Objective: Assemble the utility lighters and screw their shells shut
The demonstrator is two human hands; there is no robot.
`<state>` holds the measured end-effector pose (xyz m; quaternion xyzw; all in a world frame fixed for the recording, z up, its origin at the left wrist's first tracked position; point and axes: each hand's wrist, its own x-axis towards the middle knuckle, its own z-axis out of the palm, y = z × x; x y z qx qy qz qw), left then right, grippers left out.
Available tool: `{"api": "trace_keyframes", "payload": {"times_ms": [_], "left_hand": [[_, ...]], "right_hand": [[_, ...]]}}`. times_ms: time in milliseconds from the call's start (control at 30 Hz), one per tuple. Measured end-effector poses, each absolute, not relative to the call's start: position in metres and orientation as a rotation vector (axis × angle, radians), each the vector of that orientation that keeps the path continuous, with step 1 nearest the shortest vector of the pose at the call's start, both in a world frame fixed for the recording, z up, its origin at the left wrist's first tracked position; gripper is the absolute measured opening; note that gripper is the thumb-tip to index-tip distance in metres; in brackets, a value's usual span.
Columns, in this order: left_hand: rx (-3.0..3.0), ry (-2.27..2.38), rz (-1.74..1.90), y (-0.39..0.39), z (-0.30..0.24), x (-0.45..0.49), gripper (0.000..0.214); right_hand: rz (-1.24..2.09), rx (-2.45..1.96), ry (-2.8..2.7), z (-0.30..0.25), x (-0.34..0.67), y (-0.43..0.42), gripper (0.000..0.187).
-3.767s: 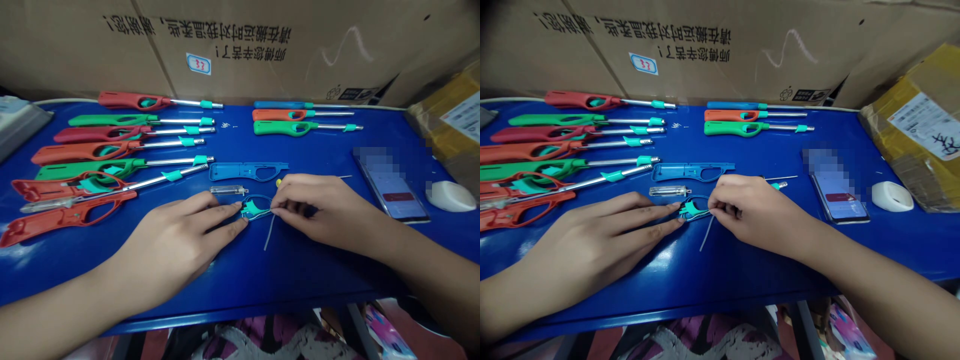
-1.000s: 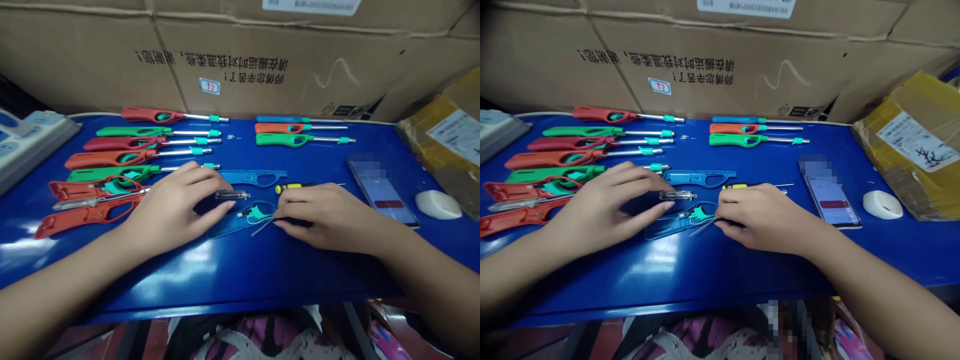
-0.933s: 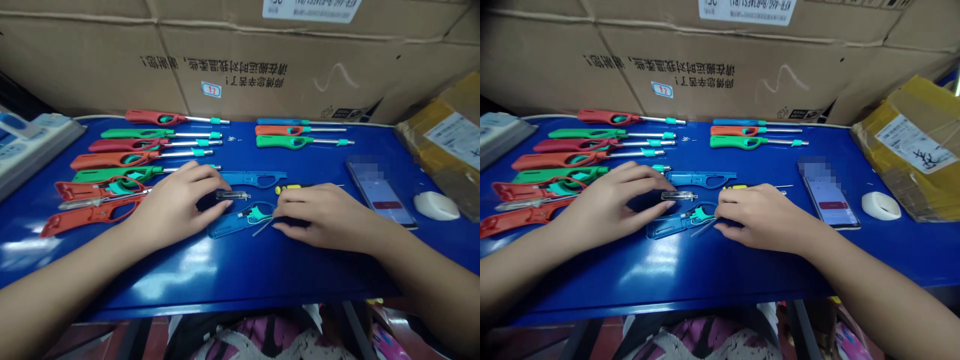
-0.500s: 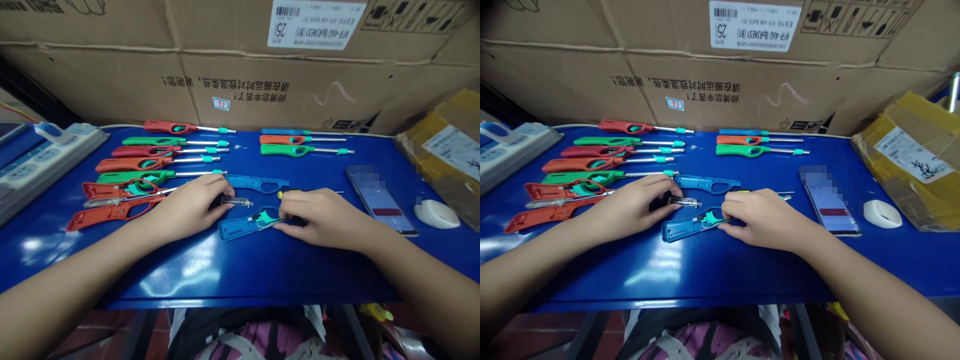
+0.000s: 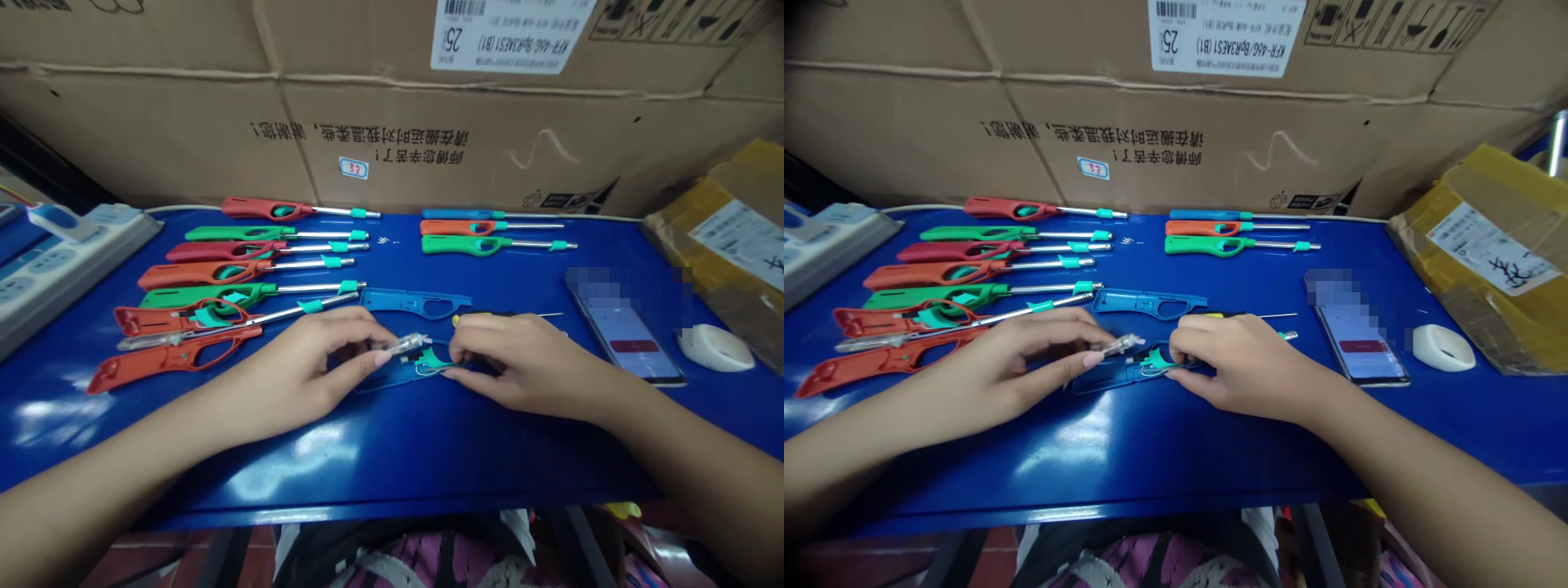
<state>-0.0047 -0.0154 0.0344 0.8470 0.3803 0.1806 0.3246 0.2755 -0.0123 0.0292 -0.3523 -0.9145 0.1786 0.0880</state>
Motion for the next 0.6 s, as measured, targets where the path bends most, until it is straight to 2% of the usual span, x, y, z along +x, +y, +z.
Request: {"api": "trace_keyframes", "payload": {"times_ms": [67,200,333,467,600], "left_hand": [[2.177,0.956,0.433,-0.019,0.035,-0.001,0.024],[2.136,0.945,0.416,-0.021,0.032,0.003,0.023],[2.085,0.958,0.412,-0.022,0.031,0.005,0.024],[2.052,0.968,0.393,-0.024,0.034,0.006,0.026],[2.045,0.981,0.402,-0.023,0.032,0.005,0.03]], "right_hand": [[0.62,-0.99,-2.668,0.028,0.274,-0.013,0.003],[0.777,-0.95,-2.545,0.022,0.271,-0.015,0.004],[0.746,-0.948,-2.607,0.017,0.271,-0.016,0.013],[0.665,-0.979,-2.704,0.016,0.27,-0.017,0.011],[0.774,-0.94,-2.584,0.019,0.268,-0.017,0.01]]}}
